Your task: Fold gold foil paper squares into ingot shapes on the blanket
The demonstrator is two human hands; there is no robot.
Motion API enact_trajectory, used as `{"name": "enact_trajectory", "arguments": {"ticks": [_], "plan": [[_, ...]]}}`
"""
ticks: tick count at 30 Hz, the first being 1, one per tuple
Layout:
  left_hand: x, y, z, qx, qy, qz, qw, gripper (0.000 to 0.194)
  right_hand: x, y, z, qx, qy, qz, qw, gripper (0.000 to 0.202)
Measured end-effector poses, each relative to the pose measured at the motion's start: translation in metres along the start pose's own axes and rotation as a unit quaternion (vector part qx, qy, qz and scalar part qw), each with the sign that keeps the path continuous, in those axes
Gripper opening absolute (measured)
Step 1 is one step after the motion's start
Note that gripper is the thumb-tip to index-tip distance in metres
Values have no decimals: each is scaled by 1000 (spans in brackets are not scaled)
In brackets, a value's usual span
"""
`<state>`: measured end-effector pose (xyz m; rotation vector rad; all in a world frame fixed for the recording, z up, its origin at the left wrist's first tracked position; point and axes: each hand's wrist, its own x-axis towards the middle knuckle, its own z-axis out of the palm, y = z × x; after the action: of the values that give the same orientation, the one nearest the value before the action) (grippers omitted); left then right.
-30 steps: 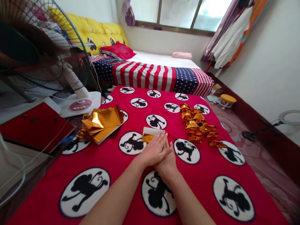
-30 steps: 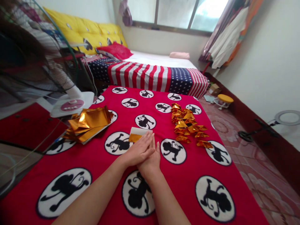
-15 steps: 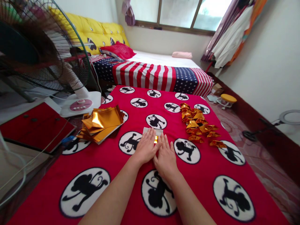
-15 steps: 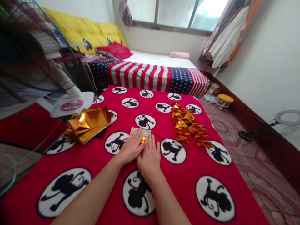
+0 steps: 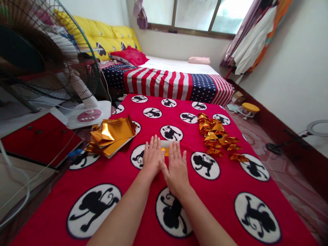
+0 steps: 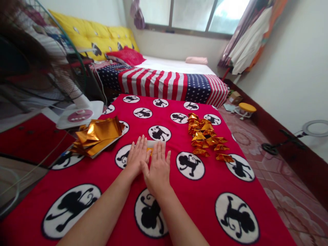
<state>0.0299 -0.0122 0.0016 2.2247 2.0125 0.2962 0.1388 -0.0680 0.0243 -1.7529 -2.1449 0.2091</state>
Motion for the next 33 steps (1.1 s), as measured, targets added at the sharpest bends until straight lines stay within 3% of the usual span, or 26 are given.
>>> {"name": "enact_trajectory", "arguments": {"ticks": [2, 5, 8, 11, 17, 22, 25, 27, 29, 31, 33], "plan": [[0, -3, 5, 12, 3, 12, 1000, 56, 5, -13, 1, 48, -21, -48, 997, 74], [-1, -6, 9, 33, 39, 30, 998, 57, 11, -22, 5, 115, -50, -61, 990, 76], [0, -5, 6, 21, 16, 14, 1000, 56, 13, -14, 7, 124, -91, -36, 987, 81], [1, 0, 0, -2, 3, -6, 1000, 58, 10, 7, 5, 65, -121, -40, 990, 80], [-4, 3, -3, -24, 42, 0, 999, 58, 2, 39, 1, -55, -97, 4, 994, 79], [-3, -5, -4, -45, 76, -42, 995, 53, 1, 40, 4, -82, -80, 27, 993, 74], [-1, -9, -9, -87, 146, -83, 982, 50, 0, 37, 6, -87, -72, 31, 993, 73], [-2, -5, -15, -148, 195, -46, 968, 48, 0, 37, 7, -90, -68, 31, 993, 73], [-6, 4, -19, -221, 195, 54, 954, 48, -1, 37, 8, -93, -64, 30, 993, 72], [-11, 15, -20, -274, 104, 176, 940, 50, -1, 38, 7, -95, -64, 21, 993, 69], [-16, 24, -17, -269, 1, 256, 929, 55, -1, 38, 6, -97, -73, 13, 992, 66]]}}
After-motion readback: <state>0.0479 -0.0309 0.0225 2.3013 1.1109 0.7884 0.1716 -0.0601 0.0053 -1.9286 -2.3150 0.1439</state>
